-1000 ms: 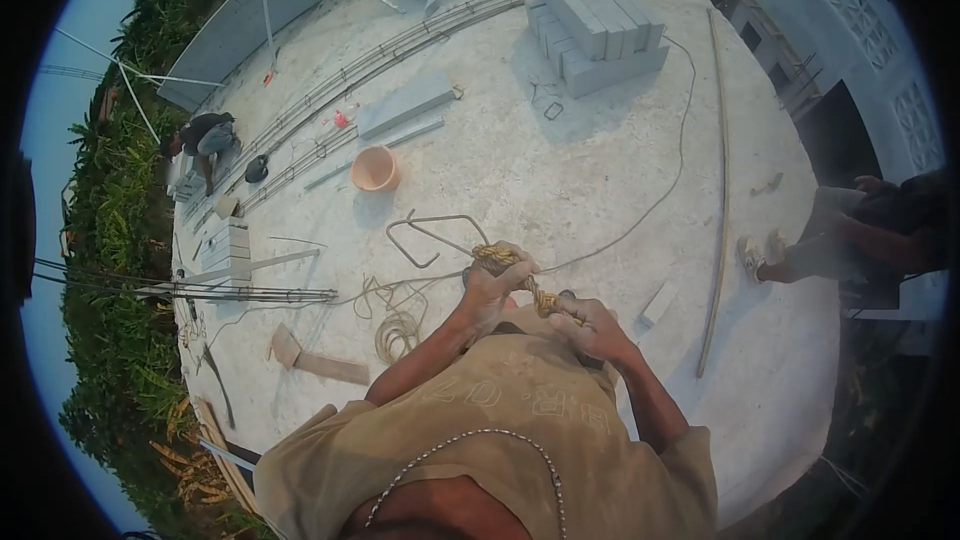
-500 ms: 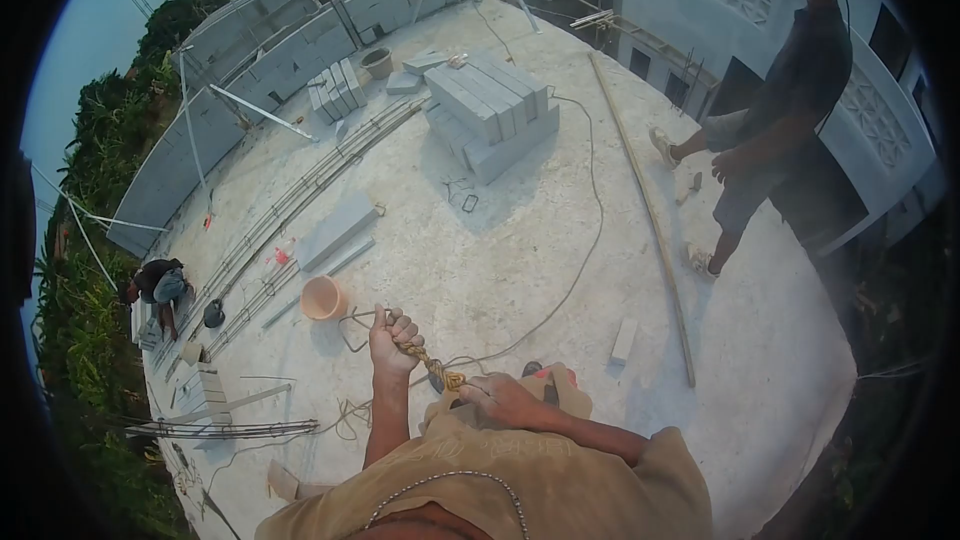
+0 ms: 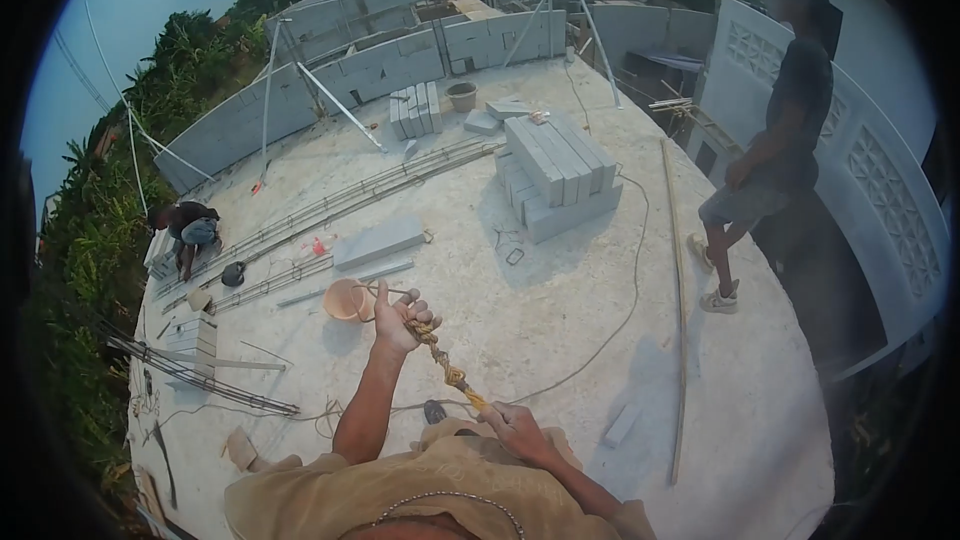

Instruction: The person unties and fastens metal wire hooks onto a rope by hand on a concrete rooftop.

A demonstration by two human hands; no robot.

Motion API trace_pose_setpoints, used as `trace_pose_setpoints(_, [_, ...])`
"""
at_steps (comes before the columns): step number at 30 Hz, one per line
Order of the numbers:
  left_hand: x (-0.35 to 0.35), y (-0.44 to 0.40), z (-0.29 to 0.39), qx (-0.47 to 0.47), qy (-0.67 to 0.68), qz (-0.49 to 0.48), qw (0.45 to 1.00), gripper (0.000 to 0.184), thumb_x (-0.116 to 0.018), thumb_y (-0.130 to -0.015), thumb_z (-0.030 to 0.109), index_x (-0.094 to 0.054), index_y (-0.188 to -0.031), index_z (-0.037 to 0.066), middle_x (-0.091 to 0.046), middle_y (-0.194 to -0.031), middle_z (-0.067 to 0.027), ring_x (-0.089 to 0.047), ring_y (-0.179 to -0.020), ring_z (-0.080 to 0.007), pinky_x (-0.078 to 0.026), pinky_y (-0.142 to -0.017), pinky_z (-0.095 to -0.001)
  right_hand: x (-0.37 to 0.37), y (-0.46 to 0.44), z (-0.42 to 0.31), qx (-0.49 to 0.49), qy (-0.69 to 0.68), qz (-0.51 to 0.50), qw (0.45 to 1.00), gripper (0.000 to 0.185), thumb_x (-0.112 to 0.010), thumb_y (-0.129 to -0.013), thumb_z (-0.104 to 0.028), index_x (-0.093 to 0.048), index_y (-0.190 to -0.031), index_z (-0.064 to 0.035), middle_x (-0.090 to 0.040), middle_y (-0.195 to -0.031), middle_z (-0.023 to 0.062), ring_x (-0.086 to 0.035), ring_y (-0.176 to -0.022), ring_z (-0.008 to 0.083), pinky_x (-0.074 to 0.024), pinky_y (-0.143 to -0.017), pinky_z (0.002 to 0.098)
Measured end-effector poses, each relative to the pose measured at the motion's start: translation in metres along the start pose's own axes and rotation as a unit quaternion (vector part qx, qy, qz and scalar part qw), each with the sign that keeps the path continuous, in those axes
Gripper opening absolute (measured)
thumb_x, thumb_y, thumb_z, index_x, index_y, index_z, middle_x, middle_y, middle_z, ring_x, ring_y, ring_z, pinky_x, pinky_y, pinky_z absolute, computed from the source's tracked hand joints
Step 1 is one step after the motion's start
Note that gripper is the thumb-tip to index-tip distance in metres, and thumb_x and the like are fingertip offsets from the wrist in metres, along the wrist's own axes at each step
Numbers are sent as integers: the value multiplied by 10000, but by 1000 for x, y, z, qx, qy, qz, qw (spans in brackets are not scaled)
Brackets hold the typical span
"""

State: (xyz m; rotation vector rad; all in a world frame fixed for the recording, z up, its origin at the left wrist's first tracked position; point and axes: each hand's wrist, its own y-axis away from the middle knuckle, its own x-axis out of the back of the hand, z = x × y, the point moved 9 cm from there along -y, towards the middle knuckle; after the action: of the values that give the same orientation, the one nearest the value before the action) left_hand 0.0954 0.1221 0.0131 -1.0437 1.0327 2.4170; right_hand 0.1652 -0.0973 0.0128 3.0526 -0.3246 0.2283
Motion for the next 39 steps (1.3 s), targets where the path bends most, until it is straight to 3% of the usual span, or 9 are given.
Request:
trace_pose_setpoints(3, [-17,-1,6,-15,-20,-75,997,631,-382,-731,742,-491,-730,120,-344,-474,13,-377,-430,-140,-365,-506,-335,-8,3,12,-105,-3,-23,994,372,-434,-904,-284,-604,-796,29,-534,-613,87,-475,-593,138,-398,-575,320])
trace_pose_setpoints(8, [-60,18,8,-38,-28,-182,982,689,-290,-758,749,-518,-670,104,-308,-425,14,-315,-359,-146,-348,-438,-330,-15,-3,-17,-25,45,-7,999,337,-435,-895,-246,-578,-765,31,-557,-618,133,-499,-568,170,-405,-564,315])
trace_pose_setpoints(14, [-60,32,33,-45,-48,-160,985,737,-222,-754,769,-480,-607,95,-274,-400,31,-310,-324,-119,-325,-372,-289,10,2,-43,57,107,30,992,325,-454,-894,-227,-561,-695,6,-539,-584,128,-487,-487,205,-395,-494,314])
trace_pose_setpoints(20, [-88,35,17,111,-113,-284,946,875,-172,-673,843,-500,-656,32,-353,-432,-26,-354,-348,-170,-436,-459,-345,42,-4,-56,81,203,39,975,247,-487,-870,-167,-552,-697,-3,-527,-552,170,-532,-463,298,-409,-460,345])
trace_pose_setpoints(24, [-122,44,39,-44,-154,-221,962,925,-183,-719,799,-555,-910,-26,-493,-527,-89,-572,-523,-232,-499,-563,-366,45,-6,-67,65,200,56,976,261,-478,-878,-171,-557,-683,-16,-501,-515,143,-527,-431,231,-391,-437,341])
trace_pose_setpoints(26, [-100,36,81,-306,-2,-77,949,828,-220,-788,722,-541,-980,-16,-531,-571,-84,-610,-594,-240,-514,-586,-368,46,-6,-70,70,152,76,983,272,-475,-883,-175,-560,-679,-16,-470,-482,111,-494,-408,174,-368,-421,320])
trace_pose_setpoints(30, [-83,22,88,-280,-39,-177,943,750,-248,-831,662,-552,-984,-7,-536,-567,-60,-604,-588,-228,-512,-559,-353,42,-8,-58,93,162,92,978,272,-476,-885,-176,-575,-695,-9,-451,-472,98,-409,-393,152,-332,-410,292])
trace_pose_setpoints(32, [-96,27,63,-178,-170,-270,931,768,-242,-824,673,-555,-967,-13,-534,-558,-47,-598,-577,-214,-502,-508,-343,44,-9,-51,86,164,80,979,270,-473,-886,-178,-582,-707,-9,-447,-468,97,-406,-394,148,-329,-411,295])
trace_pose_setpoints(39, [-103,32,43,-135,-219,-268,928,747,-302,-822,668,-542,-965,-25,-473,-525,-15,-499,-455,-154,-446,-418,-282,29,-6,-21,42,147,19,988,324,-452,-906,-243,-599,-744,-4,-373,-434,41,-358,-395,102,-291,-406,278])
